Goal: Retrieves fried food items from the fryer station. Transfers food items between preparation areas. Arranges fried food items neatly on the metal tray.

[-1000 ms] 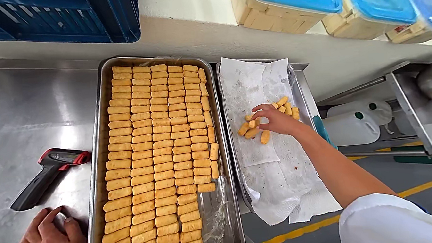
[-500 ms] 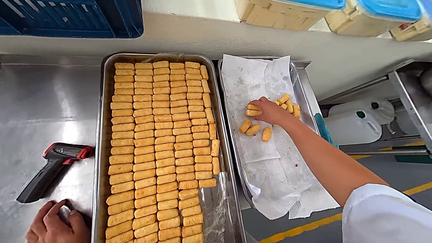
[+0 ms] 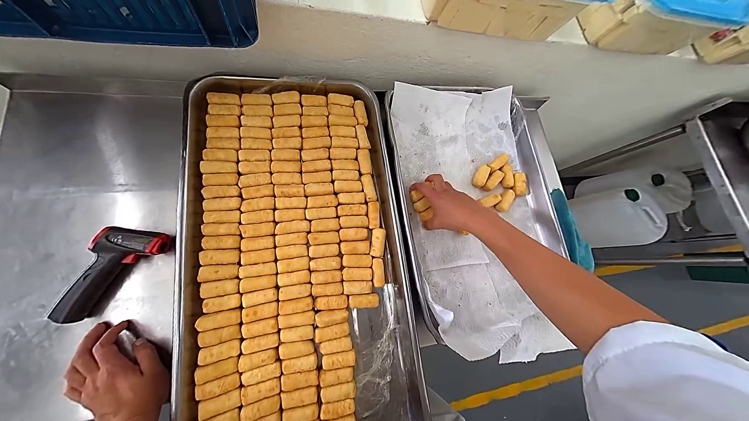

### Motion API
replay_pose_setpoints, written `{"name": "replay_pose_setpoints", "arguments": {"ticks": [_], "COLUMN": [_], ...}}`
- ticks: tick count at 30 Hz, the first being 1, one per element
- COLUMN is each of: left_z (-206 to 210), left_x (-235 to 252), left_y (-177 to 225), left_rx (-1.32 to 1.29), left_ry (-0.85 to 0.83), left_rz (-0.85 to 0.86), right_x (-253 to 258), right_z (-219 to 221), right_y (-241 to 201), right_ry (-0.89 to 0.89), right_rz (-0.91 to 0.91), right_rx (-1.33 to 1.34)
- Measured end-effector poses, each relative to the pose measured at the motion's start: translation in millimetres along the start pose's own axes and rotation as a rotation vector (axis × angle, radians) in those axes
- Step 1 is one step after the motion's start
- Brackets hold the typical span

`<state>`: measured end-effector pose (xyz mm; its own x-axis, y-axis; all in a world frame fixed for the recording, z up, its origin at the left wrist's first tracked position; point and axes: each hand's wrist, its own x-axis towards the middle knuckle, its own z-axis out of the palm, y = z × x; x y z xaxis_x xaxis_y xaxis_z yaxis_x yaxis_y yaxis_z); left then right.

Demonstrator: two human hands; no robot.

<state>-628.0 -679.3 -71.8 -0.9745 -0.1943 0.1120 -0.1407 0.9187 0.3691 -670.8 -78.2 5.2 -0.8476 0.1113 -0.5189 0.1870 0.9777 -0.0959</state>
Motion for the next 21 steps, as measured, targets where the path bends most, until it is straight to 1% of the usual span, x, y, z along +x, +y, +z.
{"name": "replay_pose_setpoints", "arguments": {"ticks": [4, 7, 8, 10, 11, 13, 16, 18, 19, 21], "left_z": [-8.9, -10.1, -10.0, -8.4, -8.0, -7.1, -7.0, -8.2, -8.3, -8.5], "left_x": [0.7, 0.2, -0.1, 0.9, 1.2, 0.9, 0.6, -0.1, 0.2, -1.0], "left_y": [7.2, 5.4, 4.9, 2.9, 1.5, -0.6, -0.1, -0.6, -0.7, -1.2], "left_rx": [-0.002, 0.000, -0.001, -0.003, -0.005, -0.002, 0.003, 0.002, 0.000, 0.003], "left_ry": [-0.040, -0.046, -0.048, -0.043, -0.043, -0.045, -0.035, -0.033, -0.031, -0.027], "left_rz": [0.023, 0.019, 0.019, 0.021, 0.023, 0.027, 0.040, 0.053, 0.059, 0.067], "right_x": [7.9, 9.7, 4.9, -22.2, -42.7, -95.4, -171.0, -192.1, -193.5, -190.2], "right_z": [-1.5, -5.5, -9.7, -19.0, -22.0, -15.3, 26.0, 64.0, 79.3, 105.6], "right_y": [4.8, 6.8, 6.3, -7.8, -21.8, -63.6, -143.3, -183.0, -196.0, -211.4], "right_ry": [0.004, -0.002, 0.015, 0.061, 0.091, 0.116, 0.026, -0.021, -0.039, -0.002], "right_rz": [0.002, 0.032, 0.045, 0.062, 0.058, 0.046, 0.106, 0.179, 0.221, 0.265], "right_rx": [0.109, 0.207, 0.256, 0.381, 0.454, 0.554, 0.524, 0.435, 0.417, 0.435]}}
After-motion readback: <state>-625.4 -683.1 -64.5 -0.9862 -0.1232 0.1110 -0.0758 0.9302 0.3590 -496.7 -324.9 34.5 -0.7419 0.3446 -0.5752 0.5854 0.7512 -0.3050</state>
